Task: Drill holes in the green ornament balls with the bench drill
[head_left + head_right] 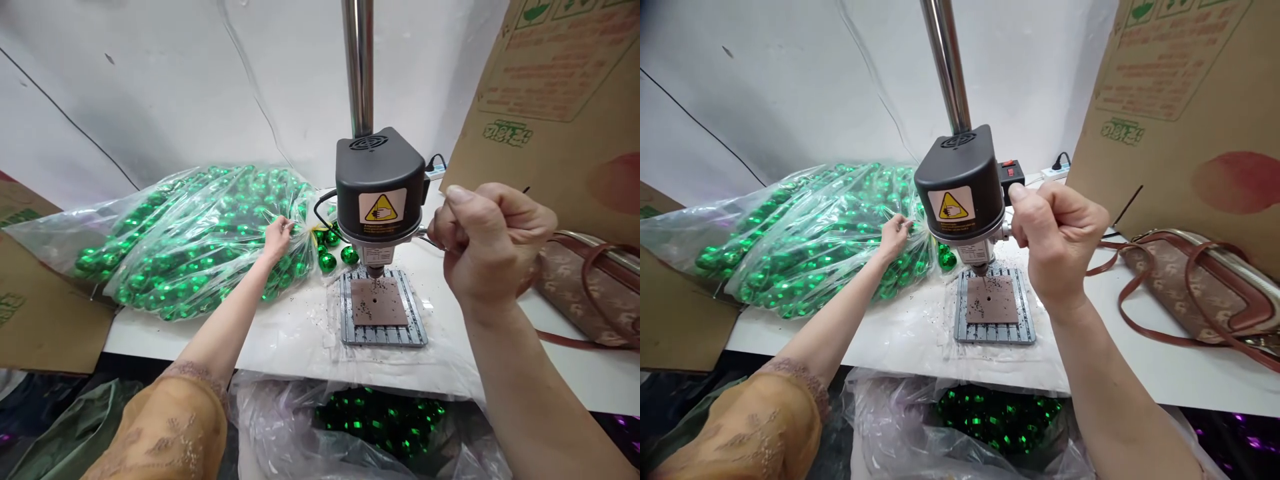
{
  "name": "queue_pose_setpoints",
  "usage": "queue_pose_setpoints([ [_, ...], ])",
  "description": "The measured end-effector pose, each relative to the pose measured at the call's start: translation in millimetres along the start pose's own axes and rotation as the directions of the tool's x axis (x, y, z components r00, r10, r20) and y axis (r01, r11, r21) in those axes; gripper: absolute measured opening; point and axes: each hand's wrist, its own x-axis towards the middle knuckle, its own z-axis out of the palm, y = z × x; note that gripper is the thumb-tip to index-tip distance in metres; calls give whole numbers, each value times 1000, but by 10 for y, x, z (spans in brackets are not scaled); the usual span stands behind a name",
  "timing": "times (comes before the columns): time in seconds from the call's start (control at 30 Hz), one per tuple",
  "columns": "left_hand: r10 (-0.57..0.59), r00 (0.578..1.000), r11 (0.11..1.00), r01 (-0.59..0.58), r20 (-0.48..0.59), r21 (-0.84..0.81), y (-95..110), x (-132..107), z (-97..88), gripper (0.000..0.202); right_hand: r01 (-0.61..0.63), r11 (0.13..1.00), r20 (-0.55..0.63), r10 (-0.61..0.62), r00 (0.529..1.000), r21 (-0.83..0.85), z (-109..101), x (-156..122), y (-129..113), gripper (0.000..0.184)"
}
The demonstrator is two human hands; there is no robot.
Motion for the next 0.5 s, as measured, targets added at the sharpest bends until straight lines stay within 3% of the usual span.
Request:
queue_pose_setpoints([
  [0.17,122,992,991,-120,-19,56,25,-16,-13,11,13,1000,-2,-13,1000,5,4,1,-8,43],
  [0.3,58,998,998,-58,-27,8,175,24,64,14,22,1000,10,-22,1000,-6,1,0,-10,44],
  [0.4,75,997,995,-75,-2,-64,235,76,82,10,20,1000,3,-20,1000,-11,-2,-2,-8,44],
  [0.5,-15,987,998,5,-160,-57,200,132,4,9,25,1000,10,-25,1000,-11,-5,-3,-6,44],
])
